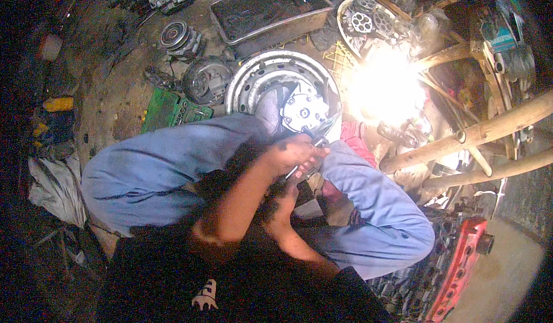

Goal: The person sits cross-legged on the floor and uses a wrench to tighten bolts on a circular metal mechanical part. The person repeatedly adjusts the wrench and rotates the part to access different bolt locations.

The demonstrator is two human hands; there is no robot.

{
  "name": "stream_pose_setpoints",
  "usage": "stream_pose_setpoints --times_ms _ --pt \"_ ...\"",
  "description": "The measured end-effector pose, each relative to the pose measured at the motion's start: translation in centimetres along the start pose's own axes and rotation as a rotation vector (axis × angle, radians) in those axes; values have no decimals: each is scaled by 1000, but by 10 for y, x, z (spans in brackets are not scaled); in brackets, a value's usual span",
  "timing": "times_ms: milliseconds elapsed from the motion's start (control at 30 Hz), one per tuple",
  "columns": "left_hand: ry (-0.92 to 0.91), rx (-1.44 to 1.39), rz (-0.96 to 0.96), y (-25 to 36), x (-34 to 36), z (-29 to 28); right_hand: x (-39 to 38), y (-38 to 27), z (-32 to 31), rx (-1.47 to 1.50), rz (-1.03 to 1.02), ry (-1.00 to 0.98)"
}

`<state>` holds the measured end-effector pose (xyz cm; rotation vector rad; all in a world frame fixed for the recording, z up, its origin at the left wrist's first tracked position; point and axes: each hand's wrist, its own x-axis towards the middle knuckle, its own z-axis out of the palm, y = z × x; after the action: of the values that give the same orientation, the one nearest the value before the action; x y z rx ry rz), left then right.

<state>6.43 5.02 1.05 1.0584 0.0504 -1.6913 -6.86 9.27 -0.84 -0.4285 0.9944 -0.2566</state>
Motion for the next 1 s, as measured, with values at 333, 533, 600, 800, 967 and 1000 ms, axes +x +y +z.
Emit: stream_pose_setpoints --times_ms 333,533,600,800,967,1000 --pt "-329 -112 -179 37 -16 -50 6 11 65 -101 -12 50" --pt "-27 -59 8 3 -15 -30 -18 -20 32 -94 123 -115" --pt "72 -169 112 -16 -23 -18 -13 -22 4 -149 100 -142" --pt "148 412 360 -18 -14 -11 -12 -45 -1 -159 168 -109" --pt "100 -60 280 -16 -14 -14 -17 -45 22 -314 152 -12" --pt "71 -226 301 -19 -10 -12 -17 -44 21 -366 135 8"
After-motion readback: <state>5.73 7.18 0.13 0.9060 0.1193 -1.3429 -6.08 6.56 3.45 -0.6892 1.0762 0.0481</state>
